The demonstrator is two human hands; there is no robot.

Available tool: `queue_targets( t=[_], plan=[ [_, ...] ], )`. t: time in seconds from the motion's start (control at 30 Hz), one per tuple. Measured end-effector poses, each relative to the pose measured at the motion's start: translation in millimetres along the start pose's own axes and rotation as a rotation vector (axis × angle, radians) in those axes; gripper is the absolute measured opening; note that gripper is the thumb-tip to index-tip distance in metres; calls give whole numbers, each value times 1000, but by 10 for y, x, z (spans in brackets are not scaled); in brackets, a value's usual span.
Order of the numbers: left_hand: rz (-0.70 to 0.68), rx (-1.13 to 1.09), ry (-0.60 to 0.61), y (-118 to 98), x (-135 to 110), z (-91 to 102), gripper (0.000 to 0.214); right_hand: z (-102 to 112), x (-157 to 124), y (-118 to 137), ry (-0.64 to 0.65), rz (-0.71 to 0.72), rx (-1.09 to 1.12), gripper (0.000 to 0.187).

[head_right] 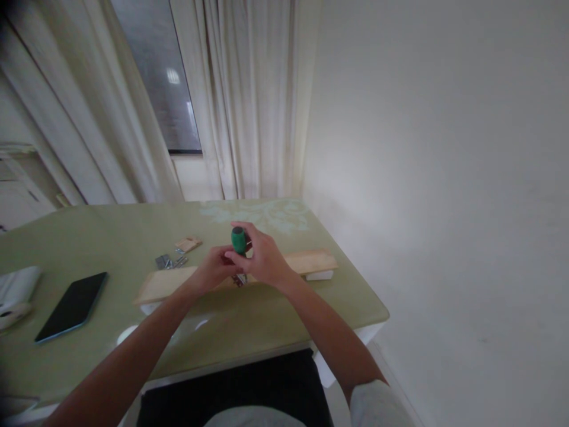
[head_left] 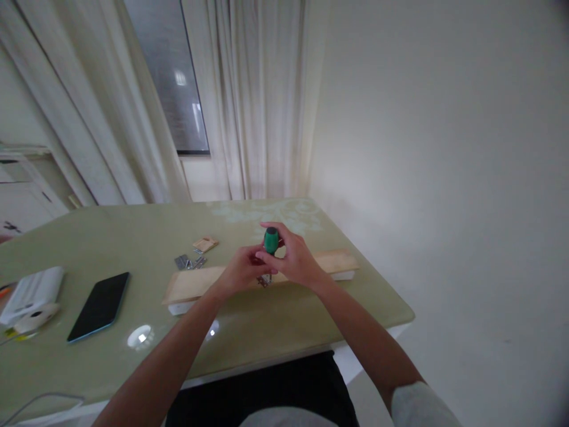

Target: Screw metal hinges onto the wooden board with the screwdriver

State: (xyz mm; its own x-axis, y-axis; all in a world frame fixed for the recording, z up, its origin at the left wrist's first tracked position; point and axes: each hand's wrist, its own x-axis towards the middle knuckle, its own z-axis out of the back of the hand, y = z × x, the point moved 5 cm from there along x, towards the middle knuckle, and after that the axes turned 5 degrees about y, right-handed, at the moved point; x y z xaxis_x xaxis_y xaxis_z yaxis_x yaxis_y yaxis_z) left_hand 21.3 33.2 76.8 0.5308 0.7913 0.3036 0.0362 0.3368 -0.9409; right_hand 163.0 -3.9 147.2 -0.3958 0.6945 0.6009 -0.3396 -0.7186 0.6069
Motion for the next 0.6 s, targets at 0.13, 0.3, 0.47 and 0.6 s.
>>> queue_targets(
  t=[0.13,0.3,0.47,0.6],
  plan=[
    [44,-12,133,-1,-50,-21,31,0,-9,-19,1,-1,18,58],
    [0,120,134,-37,-64,26,30,7,-24,-61,-7,2,15,61],
    [-26,-57,76,110,-20,-27,40,28,-48,-64,-14,-20,28,58],
    [-50,-16,89,75,-50,-68,33,51,-57,-81,-46,-57,-9,63]
  ],
)
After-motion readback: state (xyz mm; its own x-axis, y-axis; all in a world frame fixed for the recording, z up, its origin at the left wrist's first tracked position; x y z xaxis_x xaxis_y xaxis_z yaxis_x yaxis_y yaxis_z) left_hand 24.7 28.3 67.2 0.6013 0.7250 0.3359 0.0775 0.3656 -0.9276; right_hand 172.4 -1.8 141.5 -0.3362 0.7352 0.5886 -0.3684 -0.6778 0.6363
